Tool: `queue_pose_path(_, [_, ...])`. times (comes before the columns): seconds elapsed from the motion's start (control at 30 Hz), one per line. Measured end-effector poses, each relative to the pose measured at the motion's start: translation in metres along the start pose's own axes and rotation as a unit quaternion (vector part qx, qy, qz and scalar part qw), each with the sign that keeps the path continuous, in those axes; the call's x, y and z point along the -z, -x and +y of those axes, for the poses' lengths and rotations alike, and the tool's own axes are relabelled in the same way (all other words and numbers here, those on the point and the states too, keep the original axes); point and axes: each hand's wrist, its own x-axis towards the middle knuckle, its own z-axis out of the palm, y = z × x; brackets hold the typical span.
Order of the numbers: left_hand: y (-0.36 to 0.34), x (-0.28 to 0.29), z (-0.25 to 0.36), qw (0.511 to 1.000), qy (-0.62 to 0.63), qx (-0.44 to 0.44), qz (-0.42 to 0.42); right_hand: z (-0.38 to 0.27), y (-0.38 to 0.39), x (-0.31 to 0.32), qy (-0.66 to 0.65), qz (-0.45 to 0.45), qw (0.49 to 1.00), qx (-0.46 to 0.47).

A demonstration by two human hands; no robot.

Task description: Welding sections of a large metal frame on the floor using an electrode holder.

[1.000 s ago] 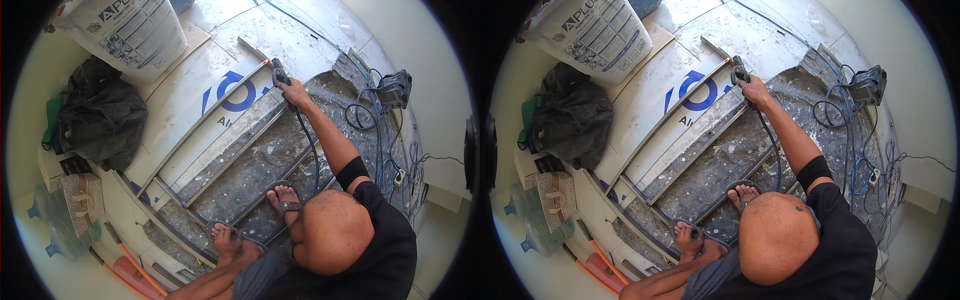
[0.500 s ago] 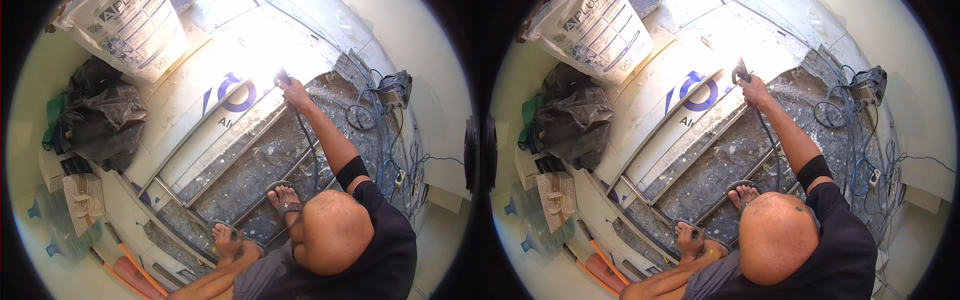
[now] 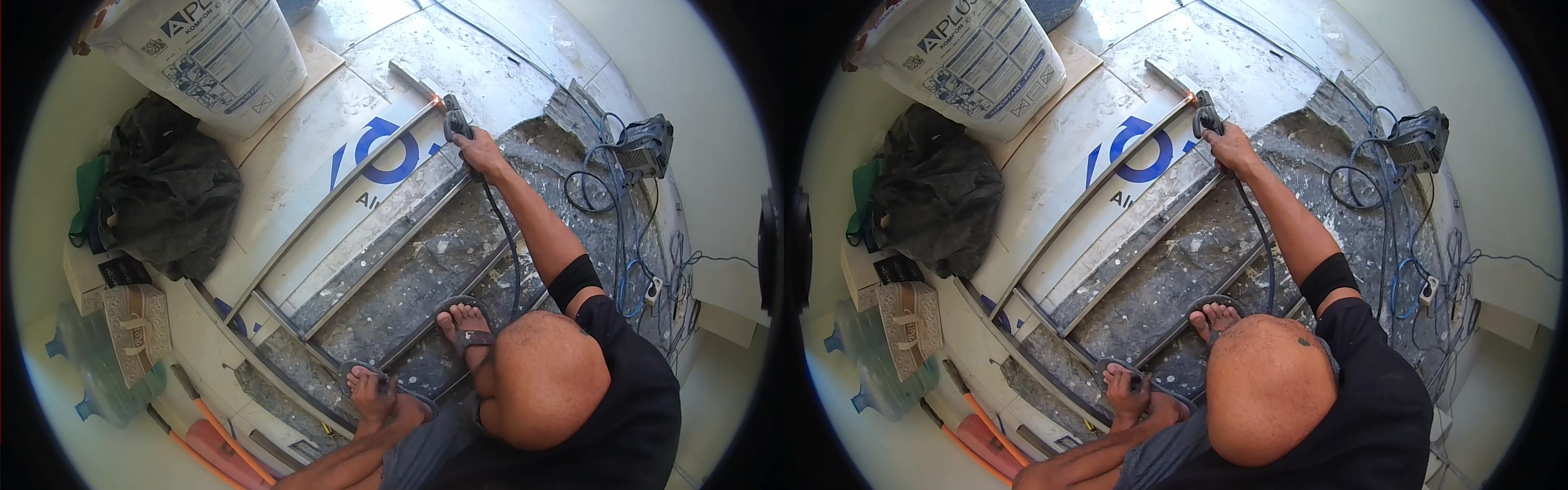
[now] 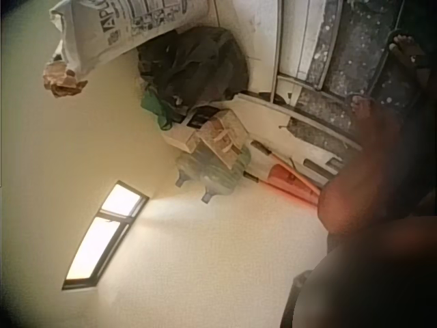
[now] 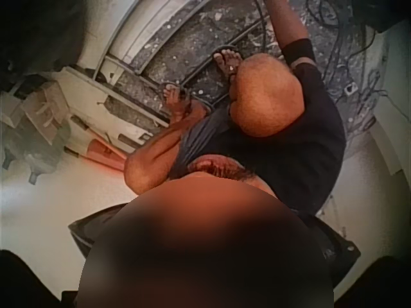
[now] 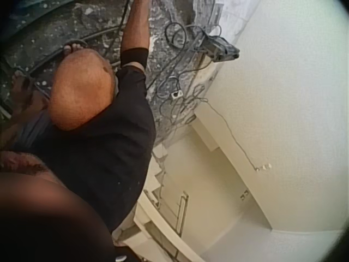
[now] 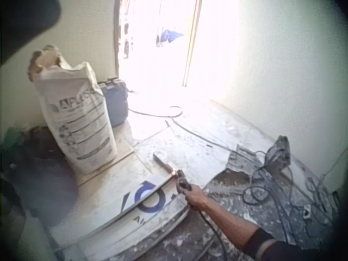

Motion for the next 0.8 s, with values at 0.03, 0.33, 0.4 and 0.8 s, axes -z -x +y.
queue_pose_path(0.03, [0.002, -0.001, -0.003, 1.000, -0.001, 0.001, 0.000, -0.001, 0.000, -0.001, 0.003, -0.009, 1.000, -0.007])
queue_pose_path(0.33, [0.001, -0.001, -0.003, 1.000, -0.011, -0.008, 0.006, 0.000, 0.000, -0.002, -0.006, 0.000, 1.000, 0.002])
queue_pose_path(0.4, [0.001, -0.001, -0.003, 1.000, -0.009, -0.007, 0.005, 0.002, -0.002, -0.002, -0.006, -0.004, 1.000, 0.002])
queue_pose_path(0.8, [-0.001, -0.002, 0.001, 1.000, -0.016, -0.006, 0.003, 0.012, -0.013, 0.003, -0.008, 0.033, 0.999, 0.025])
